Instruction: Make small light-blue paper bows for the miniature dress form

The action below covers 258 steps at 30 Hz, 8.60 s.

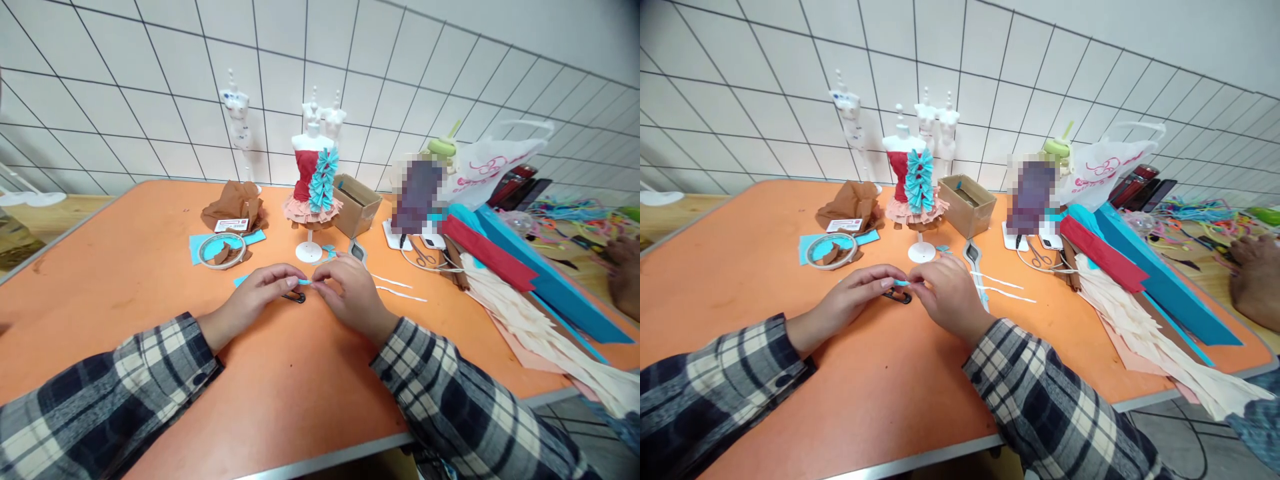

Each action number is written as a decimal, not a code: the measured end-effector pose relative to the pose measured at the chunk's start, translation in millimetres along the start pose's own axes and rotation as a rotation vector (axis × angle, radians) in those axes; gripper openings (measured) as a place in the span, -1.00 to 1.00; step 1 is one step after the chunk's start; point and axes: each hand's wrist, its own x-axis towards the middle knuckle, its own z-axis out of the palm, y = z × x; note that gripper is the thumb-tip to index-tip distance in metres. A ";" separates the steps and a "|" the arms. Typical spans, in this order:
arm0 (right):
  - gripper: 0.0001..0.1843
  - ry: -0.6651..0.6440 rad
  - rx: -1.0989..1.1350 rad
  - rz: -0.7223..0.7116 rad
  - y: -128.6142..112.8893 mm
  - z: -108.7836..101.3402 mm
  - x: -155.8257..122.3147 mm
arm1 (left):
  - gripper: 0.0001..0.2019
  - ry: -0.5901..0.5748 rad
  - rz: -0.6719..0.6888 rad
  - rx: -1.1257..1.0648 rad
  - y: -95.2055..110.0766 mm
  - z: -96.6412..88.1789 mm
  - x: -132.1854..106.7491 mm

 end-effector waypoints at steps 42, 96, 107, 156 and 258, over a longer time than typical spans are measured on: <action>-0.63 -0.121 0.610 0.427 0.3 12.4 -5.5 | -0.89 0.220 0.745 1.148 9.8 -5.3 -3.3; -0.77 -0.007 0.290 0.266 -6.9 28.4 1.4 | -0.66 0.085 0.328 0.865 10.5 -30.8 -18.4; -0.71 -0.342 -0.213 0.245 -2.6 50.3 26.7 | -0.63 0.205 0.041 0.901 -4.8 -76.9 -18.3; -0.71 -0.351 0.259 0.268 -45.3 34.2 0.5 | -0.69 0.115 0.141 0.476 10.3 -17.6 -42.1; -0.83 -0.007 0.442 0.323 -25.7 44.2 4.9 | -0.71 0.020 0.188 0.559 7.8 -9.1 -32.2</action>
